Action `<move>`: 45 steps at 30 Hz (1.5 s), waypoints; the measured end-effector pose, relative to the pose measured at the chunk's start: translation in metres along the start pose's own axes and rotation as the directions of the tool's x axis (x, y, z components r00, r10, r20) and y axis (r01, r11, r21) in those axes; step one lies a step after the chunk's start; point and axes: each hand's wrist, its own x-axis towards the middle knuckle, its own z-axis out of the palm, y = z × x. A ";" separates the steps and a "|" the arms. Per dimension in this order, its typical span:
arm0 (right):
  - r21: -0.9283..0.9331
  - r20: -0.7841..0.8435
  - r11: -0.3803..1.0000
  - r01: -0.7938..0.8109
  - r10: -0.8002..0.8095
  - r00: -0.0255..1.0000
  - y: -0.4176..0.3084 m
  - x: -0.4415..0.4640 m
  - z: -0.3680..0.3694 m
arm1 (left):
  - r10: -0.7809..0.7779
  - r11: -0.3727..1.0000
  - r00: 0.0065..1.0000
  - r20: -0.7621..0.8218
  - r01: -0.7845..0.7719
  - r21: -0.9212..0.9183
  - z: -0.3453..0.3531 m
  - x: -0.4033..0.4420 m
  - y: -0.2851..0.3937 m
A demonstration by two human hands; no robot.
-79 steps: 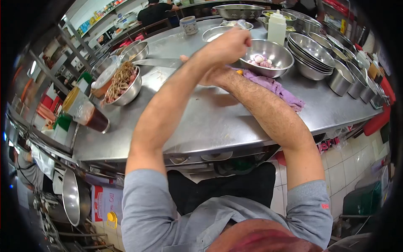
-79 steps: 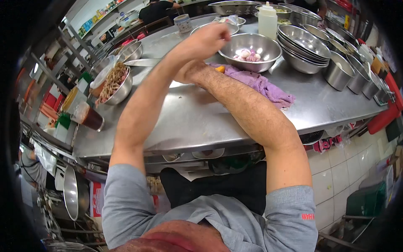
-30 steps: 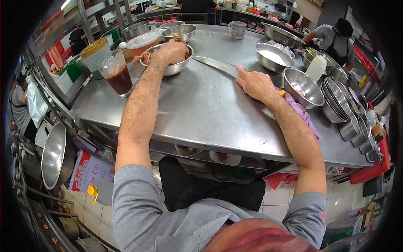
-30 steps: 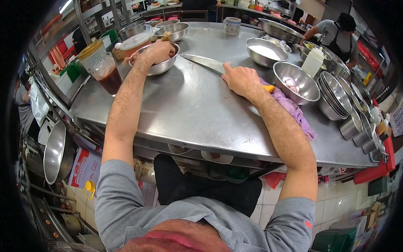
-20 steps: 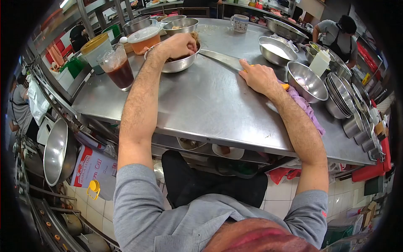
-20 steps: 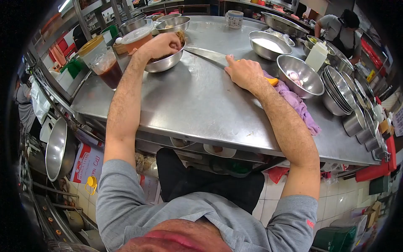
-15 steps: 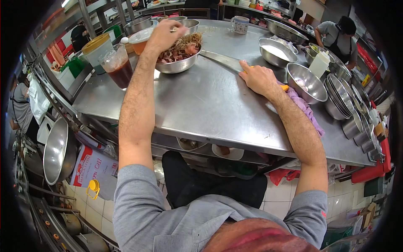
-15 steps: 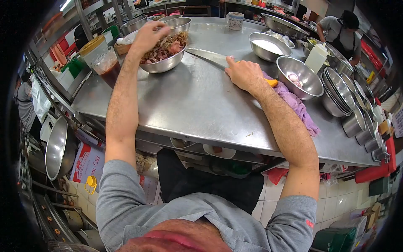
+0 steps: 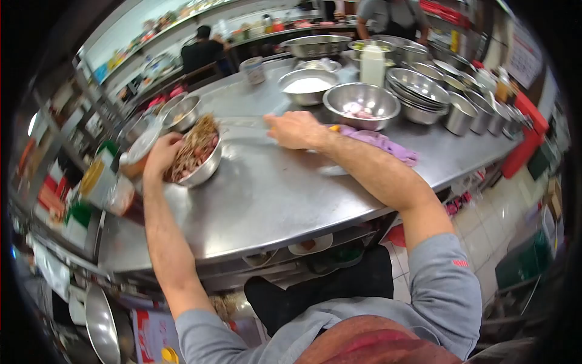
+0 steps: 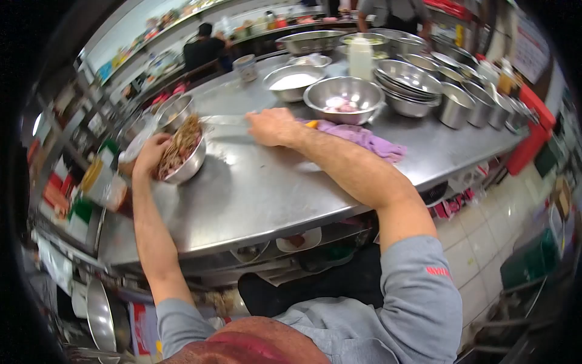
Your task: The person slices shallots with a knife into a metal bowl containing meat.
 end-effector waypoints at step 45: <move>0.846 -0.131 0.497 0.193 -0.157 0.979 -0.084 0.109 -0.003 | -0.173 0.854 0.953 0.250 0.019 0.519 -0.001 -0.017 0.042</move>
